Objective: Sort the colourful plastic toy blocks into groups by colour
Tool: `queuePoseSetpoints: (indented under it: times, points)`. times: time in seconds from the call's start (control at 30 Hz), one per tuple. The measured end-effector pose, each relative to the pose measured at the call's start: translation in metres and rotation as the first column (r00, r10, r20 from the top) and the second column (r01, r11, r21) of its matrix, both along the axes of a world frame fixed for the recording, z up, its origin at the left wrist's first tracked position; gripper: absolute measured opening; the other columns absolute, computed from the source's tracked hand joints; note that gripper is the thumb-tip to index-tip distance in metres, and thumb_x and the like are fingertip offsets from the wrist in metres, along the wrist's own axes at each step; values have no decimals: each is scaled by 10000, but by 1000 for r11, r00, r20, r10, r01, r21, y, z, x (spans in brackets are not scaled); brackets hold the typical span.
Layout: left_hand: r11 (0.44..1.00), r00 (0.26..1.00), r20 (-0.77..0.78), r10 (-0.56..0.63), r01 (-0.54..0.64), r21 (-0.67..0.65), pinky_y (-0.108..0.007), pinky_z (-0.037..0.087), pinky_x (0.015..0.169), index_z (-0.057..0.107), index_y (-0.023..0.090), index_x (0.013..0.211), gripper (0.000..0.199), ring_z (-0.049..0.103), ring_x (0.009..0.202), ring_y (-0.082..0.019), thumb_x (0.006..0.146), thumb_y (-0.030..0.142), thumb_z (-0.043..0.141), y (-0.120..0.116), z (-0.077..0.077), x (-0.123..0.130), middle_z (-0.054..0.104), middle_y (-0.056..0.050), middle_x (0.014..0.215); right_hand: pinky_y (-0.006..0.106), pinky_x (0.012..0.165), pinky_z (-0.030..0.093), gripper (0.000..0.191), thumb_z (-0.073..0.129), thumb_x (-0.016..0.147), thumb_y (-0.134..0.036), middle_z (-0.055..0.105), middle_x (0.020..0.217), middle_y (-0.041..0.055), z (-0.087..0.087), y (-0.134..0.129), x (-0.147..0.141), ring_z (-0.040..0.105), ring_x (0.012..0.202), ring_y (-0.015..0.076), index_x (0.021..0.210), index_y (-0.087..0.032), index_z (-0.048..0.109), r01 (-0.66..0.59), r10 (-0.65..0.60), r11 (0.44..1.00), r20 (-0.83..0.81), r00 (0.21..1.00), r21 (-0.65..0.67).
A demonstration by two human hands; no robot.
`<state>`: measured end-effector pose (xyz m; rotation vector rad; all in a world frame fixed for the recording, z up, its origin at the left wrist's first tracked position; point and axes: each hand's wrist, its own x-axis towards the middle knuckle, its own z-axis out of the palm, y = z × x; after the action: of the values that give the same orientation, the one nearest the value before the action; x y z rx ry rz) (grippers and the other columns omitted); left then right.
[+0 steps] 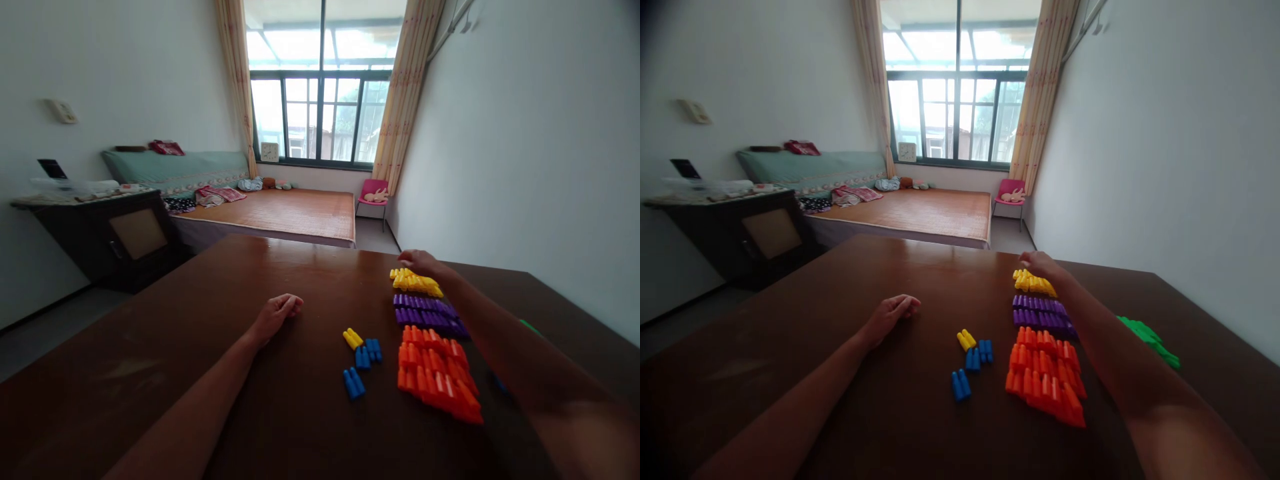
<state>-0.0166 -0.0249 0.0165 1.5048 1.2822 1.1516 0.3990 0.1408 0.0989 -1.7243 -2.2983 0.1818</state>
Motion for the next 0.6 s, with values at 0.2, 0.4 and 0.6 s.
queuePoseSetpoints:
  times: [0.2, 0.4, 0.6]
  points:
    - [999, 1000, -15, -26, 27, 26, -262, 461, 698, 704, 154, 893, 423, 591, 723, -156, 832, 538, 537, 2, -2, -1, 670, -44, 779, 271, 580, 445, 267, 624, 763, -514, 723, 817, 12, -15, -124, -114, 656, 718, 186, 874, -286, 709, -408, 427, 874, 16, 904, -264]
    - [999, 1000, -12, -29, 30, 45, -269, 469, 696, 707, 157, 883, 426, 601, 728, -165, 818, 546, 543, 2, -3, -1, 674, -46, 773, 310, 567, 423, 247, 719, 667, -442, 705, 815, 26, -34, -166, -141, 662, 765, 226, 874, -312, 685, -451, 465, 877, 54, 884, -163]
    - [998, 999, -23, -31, 33, 53, -271, 474, 703, 702, 156, 869, 428, 608, 745, -171, 813, 548, 540, 0, 1, 0, 669, -43, 771, 277, 637, 469, 213, 673, 700, -315, 697, 856, 29, -23, -120, -102, 643, 744, 183, 907, -263, 674, -389, 371, 916, -158, 915, -103]
